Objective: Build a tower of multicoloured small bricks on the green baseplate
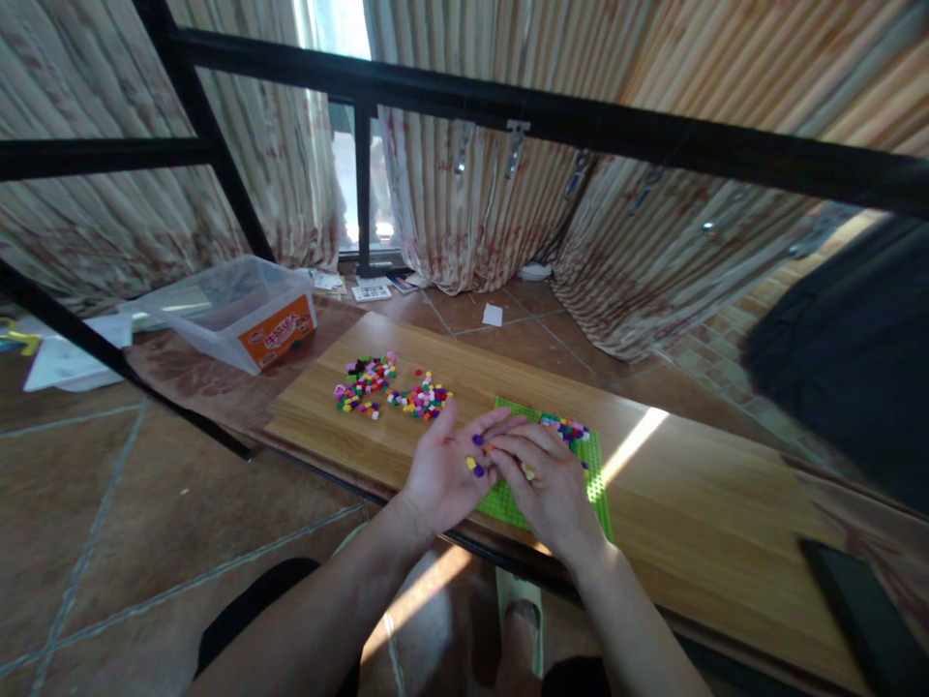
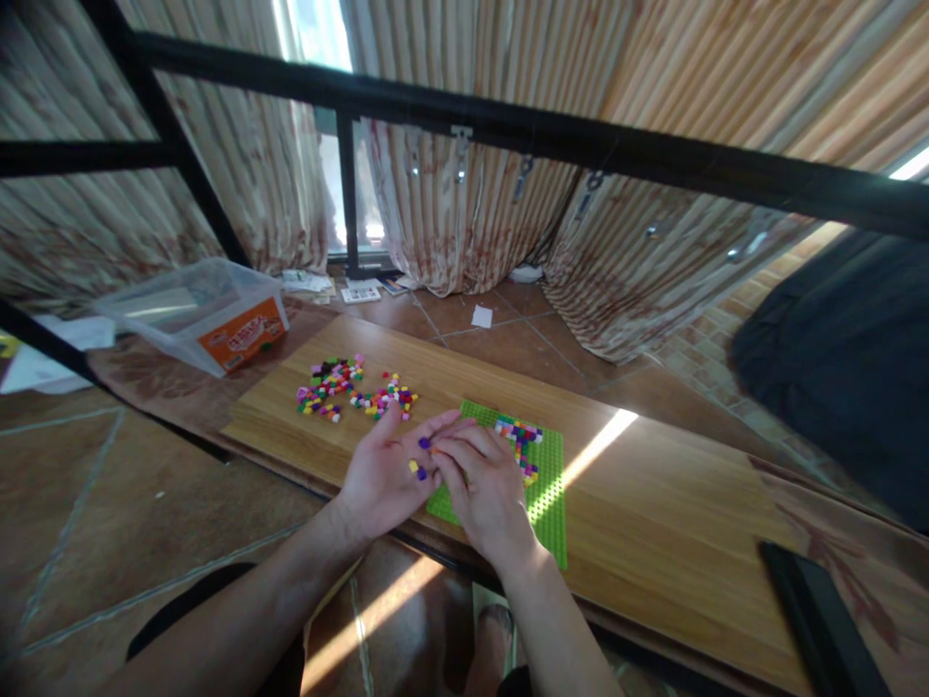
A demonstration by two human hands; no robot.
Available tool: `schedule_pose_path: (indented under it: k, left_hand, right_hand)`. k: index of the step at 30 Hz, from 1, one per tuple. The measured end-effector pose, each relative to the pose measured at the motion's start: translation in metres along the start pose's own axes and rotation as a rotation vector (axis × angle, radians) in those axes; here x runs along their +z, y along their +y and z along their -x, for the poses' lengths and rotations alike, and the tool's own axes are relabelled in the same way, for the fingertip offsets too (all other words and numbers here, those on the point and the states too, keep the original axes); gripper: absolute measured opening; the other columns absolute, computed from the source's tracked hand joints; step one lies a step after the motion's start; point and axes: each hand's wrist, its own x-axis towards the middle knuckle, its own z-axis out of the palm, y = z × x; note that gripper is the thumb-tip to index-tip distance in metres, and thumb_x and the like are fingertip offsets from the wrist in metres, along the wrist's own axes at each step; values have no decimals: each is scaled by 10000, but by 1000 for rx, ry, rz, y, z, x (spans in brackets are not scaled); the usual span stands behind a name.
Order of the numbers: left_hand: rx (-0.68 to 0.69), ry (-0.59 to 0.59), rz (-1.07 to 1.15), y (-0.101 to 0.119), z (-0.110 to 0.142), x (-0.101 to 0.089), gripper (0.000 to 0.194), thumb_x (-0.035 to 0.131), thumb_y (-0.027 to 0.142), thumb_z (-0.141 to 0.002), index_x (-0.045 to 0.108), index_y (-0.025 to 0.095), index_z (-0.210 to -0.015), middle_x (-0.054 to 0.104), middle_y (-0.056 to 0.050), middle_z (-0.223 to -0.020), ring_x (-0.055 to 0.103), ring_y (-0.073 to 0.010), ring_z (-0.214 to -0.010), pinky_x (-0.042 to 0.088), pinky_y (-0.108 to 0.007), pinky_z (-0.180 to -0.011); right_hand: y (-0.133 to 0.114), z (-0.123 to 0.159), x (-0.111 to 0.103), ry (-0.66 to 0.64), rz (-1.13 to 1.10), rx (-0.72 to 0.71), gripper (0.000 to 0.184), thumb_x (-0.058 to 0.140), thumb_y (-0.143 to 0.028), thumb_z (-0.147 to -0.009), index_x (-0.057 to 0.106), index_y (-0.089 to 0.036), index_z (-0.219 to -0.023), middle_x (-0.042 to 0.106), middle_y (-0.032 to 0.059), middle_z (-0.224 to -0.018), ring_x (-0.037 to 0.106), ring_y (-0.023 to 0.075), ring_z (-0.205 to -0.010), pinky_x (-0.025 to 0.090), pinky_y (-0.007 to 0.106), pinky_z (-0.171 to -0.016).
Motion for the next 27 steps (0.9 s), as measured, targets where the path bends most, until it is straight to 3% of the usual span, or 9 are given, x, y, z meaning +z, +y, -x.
schedule_pose_path:
  k: [5, 8, 12, 18, 23, 27]
  left_hand:
    - [5, 62, -19, 1, -1, -1, 544, 367, 512, -886, 626, 65, -1059, 636, -194, -1123, 592, -248, -1071, 434, -358, -944]
    - [39, 138, -32, 2, -3, -2, 491, 400, 471, -885, 650, 60, -986, 659, -193, -1071, 612, -246, -1035, 450, -357, -934]
    - [67, 222, -49, 2, -6, -4, 409, 419, 388, -892, 664, 61, -911, 690, -160, -936, 653, -202, -896, 494, -315, -856]
    - [26, 296, -104, -2, -10, -8, 406, 400, 365, -903, 662, 59, -848, 684, -134, -811, 655, -167, -733, 527, -272, -705]
    - [8, 356, -154, -1, -11, -8, 399, 412, 376, -900, 648, 62, -834, 668, -115, -743, 600, -116, -561, 466, -203, -479]
    - [0, 368, -174, -1, -12, -10, 389, 399, 356, -908, 644, 62, -831, 658, -103, -718, 573, -102, -520, 443, -192, -439]
  right_hand:
    - [21, 5, -30, 263, 10, 227, 165, 558, -310, -849, 697, -233, -892, 666, 44, -891, 617, 180, -843, 507, 333, -764]
    - [42, 10, -44, 396, 21, 360, 181, 605, -363, -800, 710, -217, -806, 671, 31, -807, 621, 168, -739, 511, 307, -681]
    - [58, 15, -41, 366, -12, 451, 183, 644, -382, -757, 721, -216, -766, 675, 26, -795, 623, 161, -716, 504, 295, -659]
    - [64, 14, -31, 316, 16, 454, 156, 662, -387, -738, 733, -249, -748, 650, 25, -828, 610, 175, -800, 494, 324, -746]
    - [65, 11, -33, 314, 91, 443, 138, 682, -391, -715, 737, -266, -726, 642, 34, -905, 582, 200, -904, 459, 366, -841]
    - [61, 9, -33, 273, 123, 458, 145, 668, -400, -725, 738, -273, -737, 636, 36, -959, 562, 213, -958, 435, 384, -878]
